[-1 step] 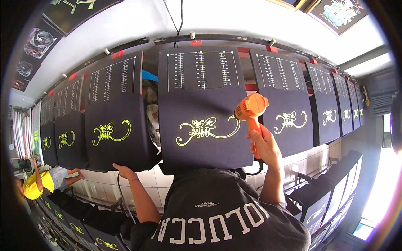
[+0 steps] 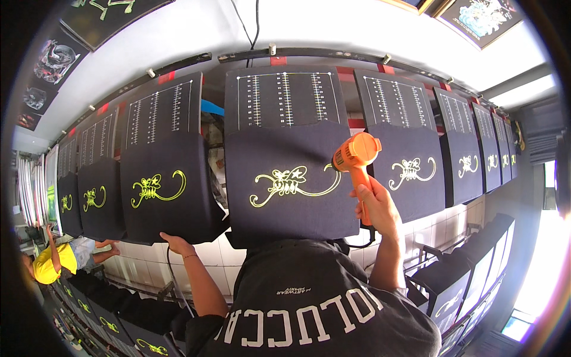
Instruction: The person uses a heat gun to dry the yellow ink on several black t-shirts mounted on printing boards in a workshop.
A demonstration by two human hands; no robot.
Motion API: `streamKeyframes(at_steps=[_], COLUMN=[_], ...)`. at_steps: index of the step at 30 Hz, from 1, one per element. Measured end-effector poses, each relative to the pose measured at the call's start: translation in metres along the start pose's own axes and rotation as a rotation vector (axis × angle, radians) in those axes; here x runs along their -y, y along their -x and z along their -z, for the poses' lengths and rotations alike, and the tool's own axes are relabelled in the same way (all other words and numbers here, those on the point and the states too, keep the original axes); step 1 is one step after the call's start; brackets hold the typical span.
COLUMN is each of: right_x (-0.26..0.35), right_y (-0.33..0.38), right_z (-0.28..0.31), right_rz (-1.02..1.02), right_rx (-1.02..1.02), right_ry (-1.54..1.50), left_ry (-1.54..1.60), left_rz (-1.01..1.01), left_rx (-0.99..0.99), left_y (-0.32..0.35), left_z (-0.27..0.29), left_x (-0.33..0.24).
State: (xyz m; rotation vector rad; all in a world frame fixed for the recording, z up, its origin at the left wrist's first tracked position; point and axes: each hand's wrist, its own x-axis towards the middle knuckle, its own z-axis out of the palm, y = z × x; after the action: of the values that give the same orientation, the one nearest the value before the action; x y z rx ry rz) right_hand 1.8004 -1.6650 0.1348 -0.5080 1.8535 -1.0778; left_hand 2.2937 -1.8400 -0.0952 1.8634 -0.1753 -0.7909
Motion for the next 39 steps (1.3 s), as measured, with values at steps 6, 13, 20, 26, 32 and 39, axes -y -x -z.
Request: streamKeyframes(at_steps=[6,13,20,26,32,39], right_x=[-0.005,-0.008,-0.007,-0.012,-0.011,-0.016], right_y=[0.003,0.01,0.022,0.029,0.039,0.047], right_z=[0.007,0.012,0.014,0.015,0.017,0.014], right_rz=[-0.006,-0.042,-0.078,-0.064,-0.076,-0.069], right_rx=[0.008,-0.017,-0.029,-0.006,0.05,0.071], right_ry=[-0.009,0.005,-0.021,-0.055,-0.03,-0.034], left_ry=[0.01,0.029,-0.019,-0.018,-0.005,-0.02], left_rz=[-0.03,0.002,0.0,-0.022,-0.035,-0.055], left_rx=[0.041,0.056,0.002,0.02,0.035,0.021], left_y=[-0.014,-0.013,-0.012,-0.014,-0.018,-0.014], left_z=[0.005,0.004,0.005,0.007,0.008,0.006], left_x=[0.008,0.007,0.007,0.009,0.011,0.009])
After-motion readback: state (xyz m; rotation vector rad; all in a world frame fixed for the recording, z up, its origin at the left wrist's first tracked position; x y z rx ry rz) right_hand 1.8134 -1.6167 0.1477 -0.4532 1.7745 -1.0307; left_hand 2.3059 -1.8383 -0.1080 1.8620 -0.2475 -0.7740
